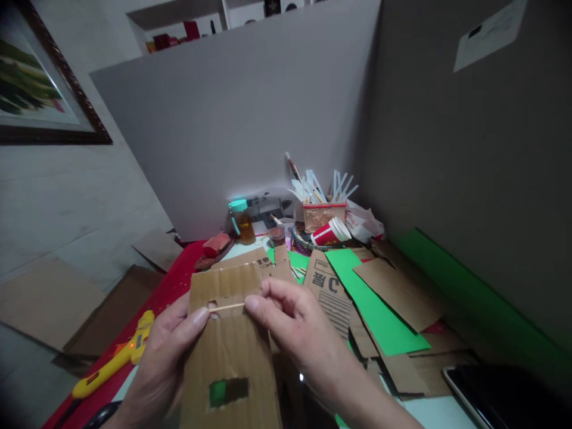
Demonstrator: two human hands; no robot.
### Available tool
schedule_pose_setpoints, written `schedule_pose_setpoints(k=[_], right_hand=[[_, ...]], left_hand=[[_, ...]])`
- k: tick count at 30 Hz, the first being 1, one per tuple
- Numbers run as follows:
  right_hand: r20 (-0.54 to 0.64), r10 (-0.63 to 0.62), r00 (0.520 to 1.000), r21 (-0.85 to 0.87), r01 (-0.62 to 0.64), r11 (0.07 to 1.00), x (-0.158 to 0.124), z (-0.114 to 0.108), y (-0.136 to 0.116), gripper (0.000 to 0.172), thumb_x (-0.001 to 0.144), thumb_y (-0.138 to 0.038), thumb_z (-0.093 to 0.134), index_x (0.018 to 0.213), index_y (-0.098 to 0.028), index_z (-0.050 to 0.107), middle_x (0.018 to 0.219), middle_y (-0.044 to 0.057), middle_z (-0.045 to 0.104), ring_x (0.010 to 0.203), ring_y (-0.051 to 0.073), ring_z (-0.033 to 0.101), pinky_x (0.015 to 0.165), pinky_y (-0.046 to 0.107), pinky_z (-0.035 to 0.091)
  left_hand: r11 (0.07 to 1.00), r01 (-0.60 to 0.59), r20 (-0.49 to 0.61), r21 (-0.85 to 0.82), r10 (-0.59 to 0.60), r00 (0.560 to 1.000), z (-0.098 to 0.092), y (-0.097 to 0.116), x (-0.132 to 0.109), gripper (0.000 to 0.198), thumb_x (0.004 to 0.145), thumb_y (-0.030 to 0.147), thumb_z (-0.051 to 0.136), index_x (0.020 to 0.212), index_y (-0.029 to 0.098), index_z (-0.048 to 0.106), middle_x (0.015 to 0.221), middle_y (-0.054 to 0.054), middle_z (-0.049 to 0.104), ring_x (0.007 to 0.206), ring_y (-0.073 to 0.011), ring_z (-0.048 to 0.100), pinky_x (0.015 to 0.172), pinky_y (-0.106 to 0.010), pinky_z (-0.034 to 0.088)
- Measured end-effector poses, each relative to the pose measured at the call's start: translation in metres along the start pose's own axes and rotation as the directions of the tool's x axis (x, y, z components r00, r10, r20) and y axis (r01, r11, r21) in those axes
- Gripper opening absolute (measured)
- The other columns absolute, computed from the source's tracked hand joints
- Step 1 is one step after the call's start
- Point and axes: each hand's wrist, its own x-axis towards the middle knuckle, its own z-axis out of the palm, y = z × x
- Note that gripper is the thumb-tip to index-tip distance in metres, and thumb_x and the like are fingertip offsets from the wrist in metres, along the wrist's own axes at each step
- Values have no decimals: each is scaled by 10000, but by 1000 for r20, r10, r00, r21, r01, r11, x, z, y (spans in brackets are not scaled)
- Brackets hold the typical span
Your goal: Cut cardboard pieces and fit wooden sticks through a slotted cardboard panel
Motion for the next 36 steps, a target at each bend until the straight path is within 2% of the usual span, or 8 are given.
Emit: schedule_pose_setpoints(k=[3, 9, 16, 22, 29, 31, 33, 36], right_hand=[[2, 11, 1000, 49, -11, 999, 0, 0, 3, 403, 812, -527, 725, 751, -195, 505, 725, -29, 451, 698, 133, 482, 615, 228, 369], [-16, -16, 1000, 16, 16, 1000, 2, -3, 13, 424, 849, -573, 682, 775, -183, 531, 660, -54, 383, 580, 83, 328, 518, 199, 248], [15, -34, 999, 91, 32, 995, 0, -2, 11, 357, 833, -492, 743, 777, -171, 597, 624, -73, 341, 537, 66, 191, 463, 178, 175], [-6, -15, 1000, 25, 15, 1000, 1, -3, 15, 433, 842, -582, 688, 814, -168, 566, 698, -27, 458, 619, 95, 413, 558, 194, 320], [-72, -61, 995, -166, 49, 985, 0, 4, 9, 404, 851, -573, 652, 782, -194, 533, 602, -70, 368, 548, 101, 353, 511, 227, 284], [-163, -187, 969, -308, 130, 943, -1, 3, 5, 295, 899, -490, 626, 871, -207, 550, 579, -93, 315, 523, 99, 316, 492, 228, 258], [-226, -397, 890, -495, 246, 834, -4, 1, 3, 177, 933, -389, 612, 985, -226, 567, 583, -101, 290, 508, 102, 304, 483, 233, 245], [-19, -585, 811, -740, 382, 553, -7, -2, 4, 95, 975, -288, 571, 1044, -229, 597, 605, -86, 376, 499, 101, 361, 506, 244, 293]], left_hand=[[996, 52, 29, -77, -50, 998, 4, 3, -3, 406, 913, 314, 616, 1302, 206, 661, 1168, -119, 747, 1043, -326, 702, 923, -421, 535], [991, 69, 31, -111, -66, 997, 5, 2, -6, 506, 959, 364, 563, 1444, 229, 521, 1116, -122, 766, 1027, -317, 712, 936, -430, 524], [989, 59, 53, -134, -52, 997, 6, 2, -8, 352, 970, 338, 557, 1285, 225, 668, 1127, -98, 763, 1043, -294, 708, 965, -411, 508], [999, 6, 27, -31, -5, 1000, 7, 2, -6, 348, 947, 307, 597, 1261, 180, 676, 1170, -109, 741, 1106, -292, 670, 951, -375, 518], [993, 31, -75, 116, -23, 997, 3, 0, -1, 565, 881, 315, 685, 1415, 207, 532, 1138, -98, 755, 1019, -280, 700, 773, -297, 575], [994, 38, -117, 106, -25, 993, 3, 0, 0, 587, 873, 328, 692, 1423, 217, 521, 1115, -92, 765, 982, -277, 711, 754, -297, 577], [996, 36, -143, 77, -25, 989, 4, 0, 1, 583, 856, 328, 707, 1403, 215, 540, 1112, -94, 767, 946, -273, 722, 752, -302, 576], [996, 47, -125, 69, -38, 991, 5, -1, 1, 503, 849, 319, 716, 1322, 189, 606, 1097, -105, 768, 926, -270, 725, 732, -302, 576]])
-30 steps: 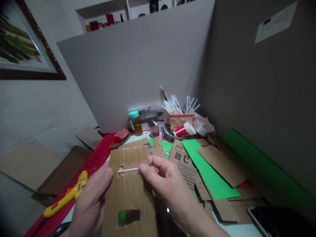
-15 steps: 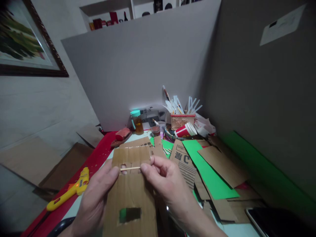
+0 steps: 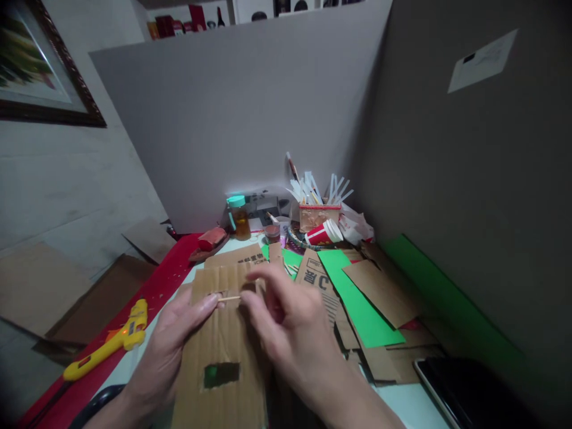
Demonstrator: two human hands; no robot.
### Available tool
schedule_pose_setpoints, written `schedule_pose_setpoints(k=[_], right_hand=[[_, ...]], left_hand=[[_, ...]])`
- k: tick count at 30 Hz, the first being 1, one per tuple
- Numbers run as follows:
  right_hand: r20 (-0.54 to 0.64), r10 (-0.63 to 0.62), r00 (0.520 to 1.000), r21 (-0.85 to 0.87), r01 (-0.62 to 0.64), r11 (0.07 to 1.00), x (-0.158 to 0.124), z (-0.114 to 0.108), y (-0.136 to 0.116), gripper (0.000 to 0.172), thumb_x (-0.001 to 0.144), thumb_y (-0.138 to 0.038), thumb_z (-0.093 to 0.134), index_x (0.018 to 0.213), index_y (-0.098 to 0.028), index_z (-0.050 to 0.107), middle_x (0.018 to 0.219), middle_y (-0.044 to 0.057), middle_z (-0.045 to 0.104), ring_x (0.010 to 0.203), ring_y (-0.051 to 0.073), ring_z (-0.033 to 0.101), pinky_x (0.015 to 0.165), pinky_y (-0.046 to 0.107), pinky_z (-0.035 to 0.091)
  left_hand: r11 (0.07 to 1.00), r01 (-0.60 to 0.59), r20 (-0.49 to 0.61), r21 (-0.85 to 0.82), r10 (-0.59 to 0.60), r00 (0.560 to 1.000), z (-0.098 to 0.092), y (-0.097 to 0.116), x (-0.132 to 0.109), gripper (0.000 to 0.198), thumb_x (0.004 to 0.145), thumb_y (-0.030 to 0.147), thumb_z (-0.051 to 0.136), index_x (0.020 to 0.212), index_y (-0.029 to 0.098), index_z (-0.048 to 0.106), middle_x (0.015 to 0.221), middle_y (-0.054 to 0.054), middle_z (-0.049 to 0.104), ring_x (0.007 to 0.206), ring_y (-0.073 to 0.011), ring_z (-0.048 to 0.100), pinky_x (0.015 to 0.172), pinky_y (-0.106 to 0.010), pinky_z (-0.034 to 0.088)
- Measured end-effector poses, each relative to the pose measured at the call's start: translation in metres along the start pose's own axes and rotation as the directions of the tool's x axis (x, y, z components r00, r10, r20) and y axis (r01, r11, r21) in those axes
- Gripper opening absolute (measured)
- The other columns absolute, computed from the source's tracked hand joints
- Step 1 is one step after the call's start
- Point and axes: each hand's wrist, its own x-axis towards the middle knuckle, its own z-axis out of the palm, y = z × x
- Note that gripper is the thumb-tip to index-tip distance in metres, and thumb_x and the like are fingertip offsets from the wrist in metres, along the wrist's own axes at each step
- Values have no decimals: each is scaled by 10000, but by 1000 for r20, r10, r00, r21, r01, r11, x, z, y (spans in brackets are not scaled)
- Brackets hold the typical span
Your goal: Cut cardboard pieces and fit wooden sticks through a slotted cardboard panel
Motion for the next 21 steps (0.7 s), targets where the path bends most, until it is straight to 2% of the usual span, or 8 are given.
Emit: schedule_pose_setpoints(k=[3, 6, 9, 12, 14, 16, 19, 21], right_hand=[[182, -180, 967, -160, 209, 965, -4, 3, 4, 148, 1005, -206, 473, 985, -183, 619, 693, -15, 567, 579, 122, 512, 566, 267, 344], [214, -203, 956, -216, 249, 944, -5, 5, 5, 206, 991, -166, 433, 873, -171, 602, 716, 26, 617, 614, 148, 562, 562, 286, 328], [135, -76, 988, -109, 91, 990, -1, 0, 0, 177, 1010, -229, 460, 873, -193, 566, 722, -9, 584, 619, 123, 529, 597, 260, 356], [87, 178, 980, 183, -191, 964, 5, -9, -5, 211, 1011, -314, 498, 825, -218, 525, 727, -40, 493, 634, 107, 443, 583, 233, 339], [195, 286, 938, 330, -337, 882, 8, -13, -4, 219, 1008, -357, 507, 832, -225, 509, 707, -51, 422, 594, 104, 353, 519, 231, 281], [345, 307, 887, 380, -431, 818, 9, -13, -2, 209, 1011, -388, 504, 871, -232, 506, 707, -56, 386, 583, 102, 303, 493, 228, 236], [479, 275, 834, 400, -486, 777, 7, -9, -1, 216, 1009, -401, 511, 877, -231, 501, 721, -53, 373, 608, 102, 306, 508, 224, 227], [480, 266, 836, 425, -486, 763, 6, -8, -2, 224, 1004, -382, 518, 848, -225, 491, 715, -53, 364, 603, 103, 293, 510, 229, 227]], left_hand=[[1000, 27, 20, 6, -27, 999, -1, -2, 0, 395, 861, 319, 709, 1227, 182, 657, 1092, -98, 764, 925, -258, 722, 741, -297, 571], [999, 48, 53, 9, -48, 997, -2, -4, 0, 322, 872, 329, 699, 1150, 168, 681, 1045, -95, 763, 887, -240, 719, 733, -289, 561], [998, 65, 95, -4, -64, 993, -4, -4, 1, 216, 885, 333, 689, 1018, 163, 689, 960, -81, 754, 807, -209, 703, 689, -275, 546], [998, 61, 94, -6, -60, 994, -6, -3, 4, 178, 895, 332, 677, 843, 165, 641, 888, -57, 733, 769, -191, 683, 660, -260, 533], [999, 53, 81, -10, -52, 995, -8, -2, 6, 183, 897, 327, 674, 819, 170, 619, 859, -41, 719, 769, -187, 677, 664, -255, 530], [998, 65, 68, -4, -64, 996, -8, 0, 8, 181, 901, 328, 668, 825, 172, 619, 821, -25, 702, 735, -170, 665, 661, -245, 527], [993, 115, 52, 9, -115, 992, -7, 2, 9, 229, 901, 343, 672, 771, 164, 617, 721, 0, 655, 637, -127, 621, 596, -206, 499], [989, 147, 68, -18, -146, 987, -8, 1, 9, 246, 903, 362, 669, 769, 161, 626, 690, 10, 628, 590, -103, 586, 576, -192, 483]])
